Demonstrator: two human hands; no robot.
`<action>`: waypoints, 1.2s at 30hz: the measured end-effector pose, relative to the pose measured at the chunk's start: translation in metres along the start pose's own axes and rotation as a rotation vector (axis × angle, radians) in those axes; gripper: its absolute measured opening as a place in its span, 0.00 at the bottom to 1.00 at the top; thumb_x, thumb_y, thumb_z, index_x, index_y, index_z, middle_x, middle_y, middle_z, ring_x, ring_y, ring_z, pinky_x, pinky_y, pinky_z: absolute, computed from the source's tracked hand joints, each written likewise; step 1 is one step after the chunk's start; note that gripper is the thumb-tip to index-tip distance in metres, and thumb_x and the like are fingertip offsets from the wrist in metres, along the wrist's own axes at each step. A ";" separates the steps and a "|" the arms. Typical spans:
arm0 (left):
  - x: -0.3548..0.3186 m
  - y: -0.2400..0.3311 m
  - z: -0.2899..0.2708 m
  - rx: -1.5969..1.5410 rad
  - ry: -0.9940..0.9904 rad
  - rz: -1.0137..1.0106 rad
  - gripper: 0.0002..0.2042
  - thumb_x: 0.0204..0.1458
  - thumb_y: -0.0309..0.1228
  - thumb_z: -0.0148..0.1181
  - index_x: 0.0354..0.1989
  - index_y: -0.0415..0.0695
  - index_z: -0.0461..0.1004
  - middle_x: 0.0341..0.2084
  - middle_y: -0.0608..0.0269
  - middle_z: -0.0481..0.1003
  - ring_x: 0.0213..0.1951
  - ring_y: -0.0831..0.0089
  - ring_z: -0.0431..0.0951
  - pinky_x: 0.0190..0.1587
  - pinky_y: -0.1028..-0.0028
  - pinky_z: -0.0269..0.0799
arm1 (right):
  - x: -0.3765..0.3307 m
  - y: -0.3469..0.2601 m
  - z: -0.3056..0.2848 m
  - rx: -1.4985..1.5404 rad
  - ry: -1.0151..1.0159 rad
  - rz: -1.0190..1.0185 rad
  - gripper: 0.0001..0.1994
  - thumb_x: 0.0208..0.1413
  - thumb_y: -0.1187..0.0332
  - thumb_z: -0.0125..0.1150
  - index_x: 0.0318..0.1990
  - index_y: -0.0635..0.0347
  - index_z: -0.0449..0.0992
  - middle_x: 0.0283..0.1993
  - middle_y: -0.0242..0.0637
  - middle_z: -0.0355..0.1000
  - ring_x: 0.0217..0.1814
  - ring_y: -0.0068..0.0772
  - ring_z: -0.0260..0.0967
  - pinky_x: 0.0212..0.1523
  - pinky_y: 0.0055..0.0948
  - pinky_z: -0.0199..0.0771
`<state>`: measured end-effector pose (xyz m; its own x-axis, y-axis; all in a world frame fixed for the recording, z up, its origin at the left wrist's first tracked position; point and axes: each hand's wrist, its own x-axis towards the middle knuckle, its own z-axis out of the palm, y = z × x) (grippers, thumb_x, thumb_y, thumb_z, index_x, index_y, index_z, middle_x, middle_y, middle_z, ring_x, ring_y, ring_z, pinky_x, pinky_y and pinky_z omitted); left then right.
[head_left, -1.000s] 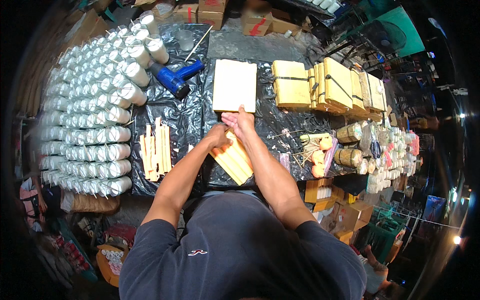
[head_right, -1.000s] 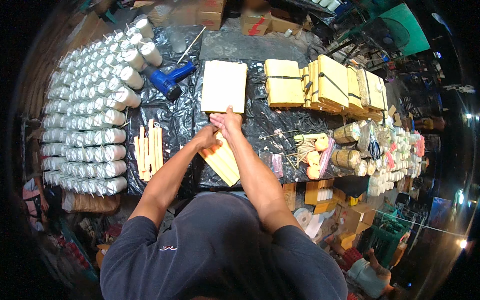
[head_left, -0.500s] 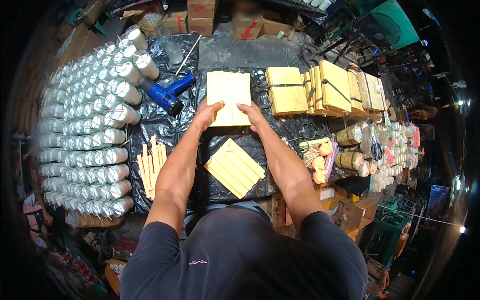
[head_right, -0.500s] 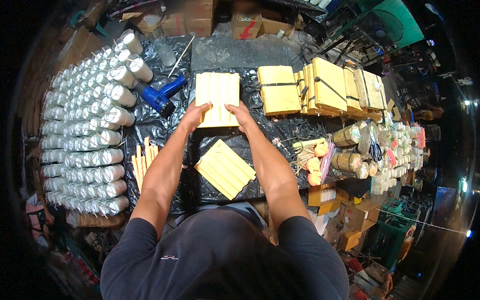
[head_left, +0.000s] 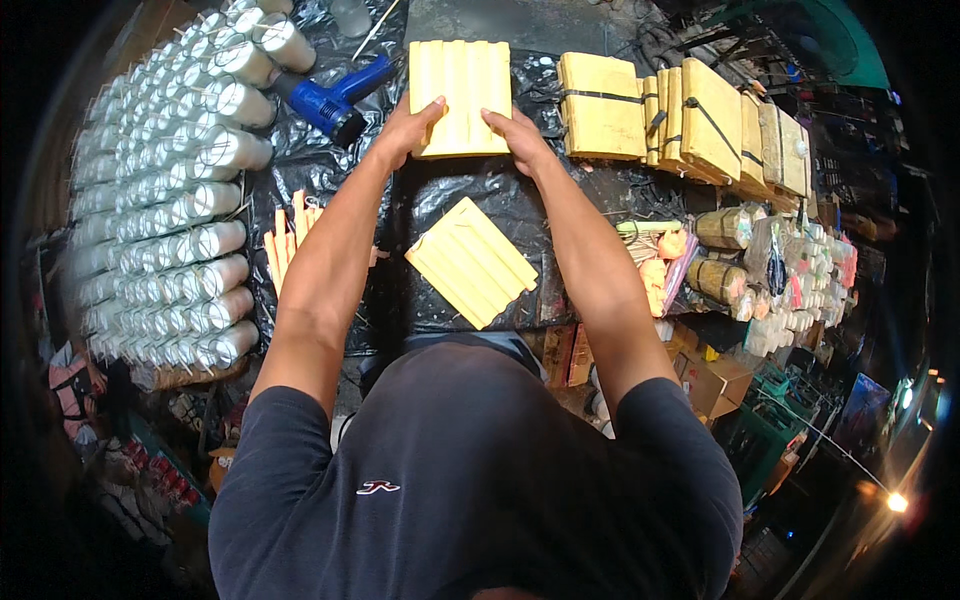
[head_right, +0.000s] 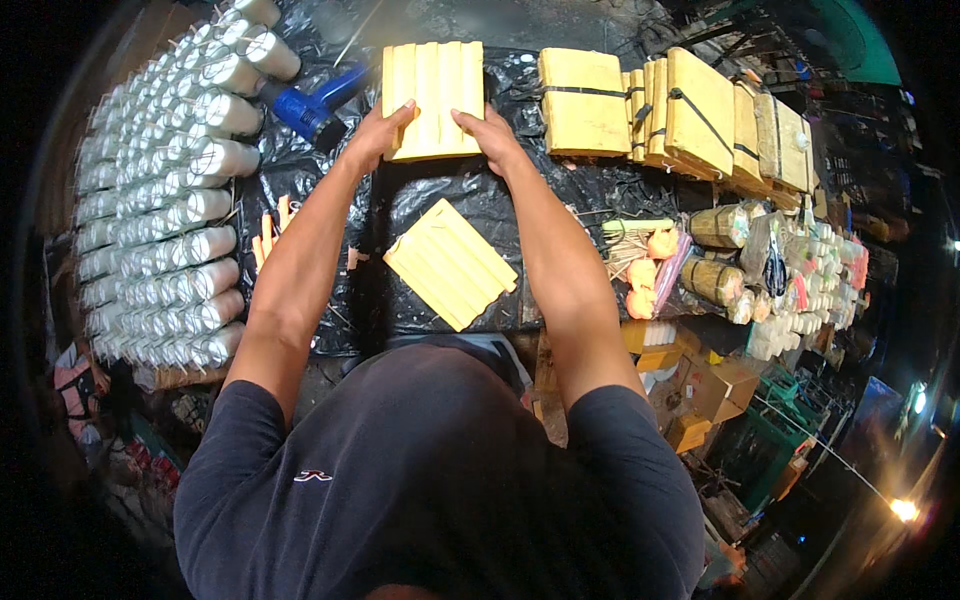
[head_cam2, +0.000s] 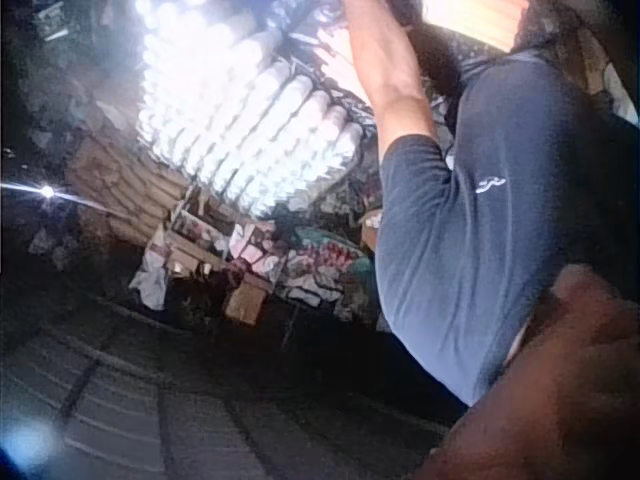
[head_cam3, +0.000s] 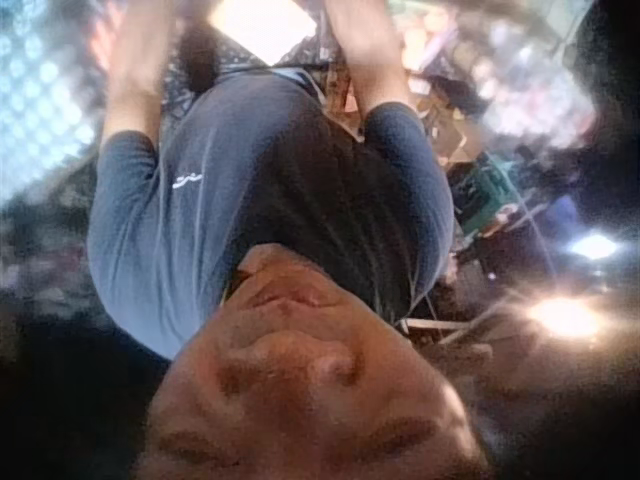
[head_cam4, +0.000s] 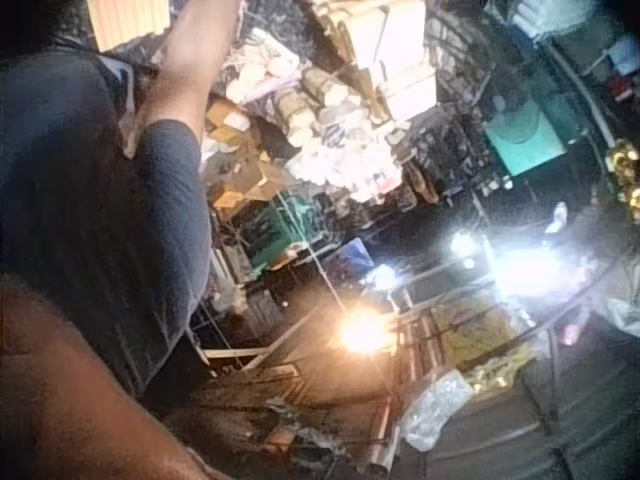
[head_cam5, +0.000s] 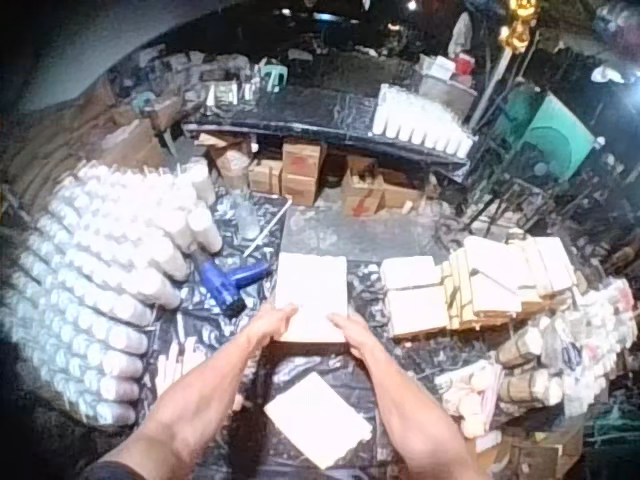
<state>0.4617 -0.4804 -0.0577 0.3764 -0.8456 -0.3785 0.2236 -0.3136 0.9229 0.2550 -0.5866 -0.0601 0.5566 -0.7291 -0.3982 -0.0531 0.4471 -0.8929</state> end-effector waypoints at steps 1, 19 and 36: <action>-0.008 -0.004 -0.005 0.186 0.099 0.062 0.28 0.62 0.42 0.67 0.61 0.32 0.71 0.53 0.47 0.80 0.53 0.60 0.81 0.58 0.63 0.75 | -0.009 0.004 -0.002 -0.160 0.151 -0.061 0.25 0.64 0.61 0.69 0.60 0.73 0.75 0.56 0.51 0.81 0.54 0.42 0.82 0.56 0.37 0.80; -0.214 -0.112 0.005 0.459 0.219 0.111 0.09 0.58 0.28 0.64 0.40 0.37 0.85 0.35 0.49 0.84 0.38 0.55 0.85 0.45 0.63 0.78 | -0.199 0.085 0.029 -1.271 -0.096 -0.510 0.28 0.58 0.59 0.67 0.64 0.61 0.73 0.65 0.52 0.66 0.70 0.59 0.61 0.69 0.55 0.60; -0.208 -0.136 -0.023 -0.039 0.095 -0.007 0.08 0.65 0.27 0.63 0.44 0.34 0.84 0.32 0.66 0.83 0.32 0.81 0.78 0.37 0.78 0.74 | -0.208 0.111 0.054 -1.584 -0.323 -0.460 0.54 0.50 0.28 0.64 0.78 0.53 0.60 0.83 0.54 0.45 0.87 0.66 0.28 0.77 0.79 0.25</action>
<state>0.3737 -0.2523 -0.1060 0.4581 -0.7977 -0.3921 0.2606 -0.3012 0.9173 0.1782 -0.3571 -0.0654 0.8871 -0.4227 -0.1852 -0.4610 -0.8309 -0.3116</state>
